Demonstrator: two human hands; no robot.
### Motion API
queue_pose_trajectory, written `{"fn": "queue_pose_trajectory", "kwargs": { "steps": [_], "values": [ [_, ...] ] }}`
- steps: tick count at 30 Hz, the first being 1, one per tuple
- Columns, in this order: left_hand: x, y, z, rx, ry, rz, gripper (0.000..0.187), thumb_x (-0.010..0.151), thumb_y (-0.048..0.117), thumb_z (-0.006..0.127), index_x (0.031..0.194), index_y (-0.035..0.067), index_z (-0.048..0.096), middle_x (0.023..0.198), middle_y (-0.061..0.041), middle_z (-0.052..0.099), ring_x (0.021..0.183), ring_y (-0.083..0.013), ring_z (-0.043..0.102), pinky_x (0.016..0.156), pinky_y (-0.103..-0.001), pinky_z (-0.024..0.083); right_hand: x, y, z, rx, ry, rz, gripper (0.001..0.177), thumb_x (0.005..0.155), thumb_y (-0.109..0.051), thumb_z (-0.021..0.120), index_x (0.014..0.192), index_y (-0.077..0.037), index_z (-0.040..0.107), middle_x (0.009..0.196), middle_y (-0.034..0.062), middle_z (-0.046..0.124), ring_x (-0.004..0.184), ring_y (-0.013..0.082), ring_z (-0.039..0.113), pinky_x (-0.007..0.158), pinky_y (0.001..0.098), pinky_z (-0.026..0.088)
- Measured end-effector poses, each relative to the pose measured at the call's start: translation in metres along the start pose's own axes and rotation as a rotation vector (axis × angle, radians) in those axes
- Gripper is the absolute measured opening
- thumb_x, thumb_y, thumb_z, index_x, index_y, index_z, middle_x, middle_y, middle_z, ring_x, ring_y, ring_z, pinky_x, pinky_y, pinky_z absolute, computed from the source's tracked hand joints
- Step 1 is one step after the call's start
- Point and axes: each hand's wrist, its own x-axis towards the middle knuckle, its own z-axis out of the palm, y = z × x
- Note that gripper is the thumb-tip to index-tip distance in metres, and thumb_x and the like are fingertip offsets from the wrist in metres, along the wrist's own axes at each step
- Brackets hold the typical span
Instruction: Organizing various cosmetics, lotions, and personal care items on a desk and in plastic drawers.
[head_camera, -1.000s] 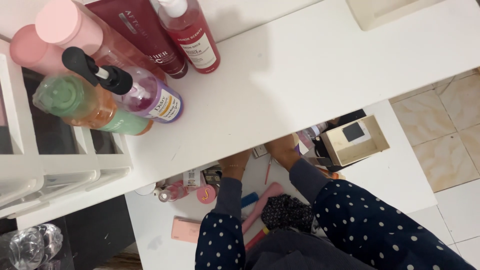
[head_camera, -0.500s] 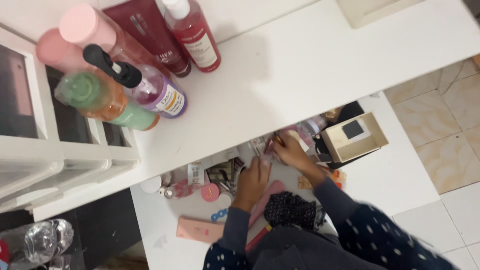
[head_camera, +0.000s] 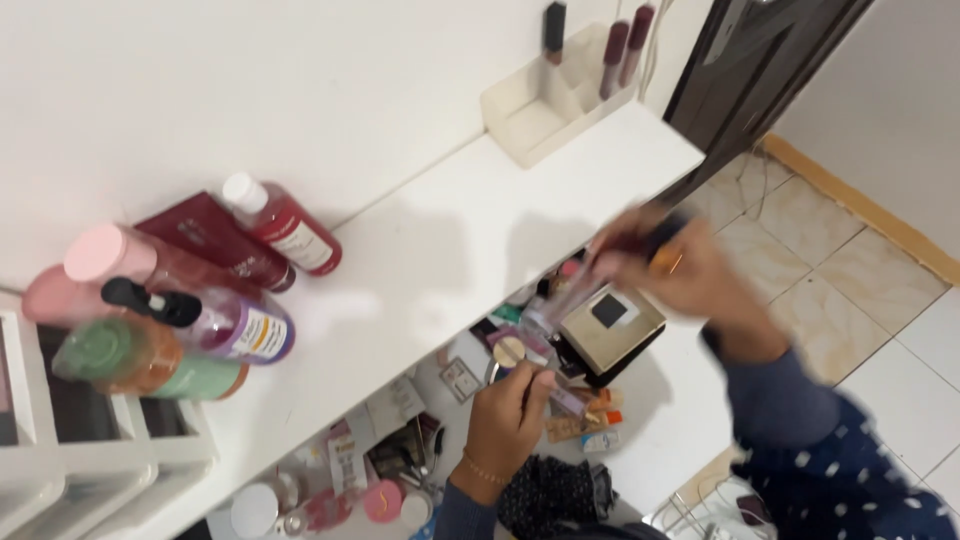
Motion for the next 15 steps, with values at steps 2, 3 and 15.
{"fn": "queue_pose_trajectory", "kwargs": {
  "steps": [2, 3, 15],
  "values": [
    [0.003, 0.006, -0.005, -0.011, 0.032, 0.014, 0.019, 0.098, 0.019, 0.06, 0.084, 0.009, 0.068, 0.052, 0.001, 0.057, 0.038, -0.0135, 0.043, 0.04, -0.03, 0.037, 0.033, -0.014, -0.046, -0.012, 0.052, -0.04, 0.02, 0.087, -0.01, 0.071, 0.104, -0.003, 0.065, 0.085, 0.0095, 0.072, 0.065, 0.0143, 0.07, 0.058, 0.0217, 0.061],
    [0.0, 0.002, -0.005, 0.003, 0.014, 0.008, 0.019, 0.098, 0.019, 0.061, 0.084, 0.01, 0.068, 0.053, 0.0, 0.057, 0.039, -0.0135, 0.043, 0.041, -0.03, 0.037, 0.048, -0.019, -0.068, -0.282, 0.098, -0.133, 0.021, 0.095, -0.006, 0.071, 0.112, 0.002, 0.062, 0.088, 0.0122, 0.068, 0.07, 0.018, 0.066, 0.061, 0.0247, 0.055],
    [0.0, -0.037, 0.013, -0.002, -0.096, -0.083, 0.018, 0.097, 0.02, 0.063, 0.084, 0.01, 0.071, 0.053, -0.002, 0.059, 0.041, -0.0155, 0.046, 0.042, -0.032, 0.038, 0.21, 0.03, -0.118, -1.133, 0.053, 0.206, 0.022, 0.109, -0.022, 0.071, 0.11, 0.0, 0.074, 0.082, 0.0161, 0.073, 0.048, 0.0262, 0.064, 0.047, 0.0315, 0.054]
  ]
}}
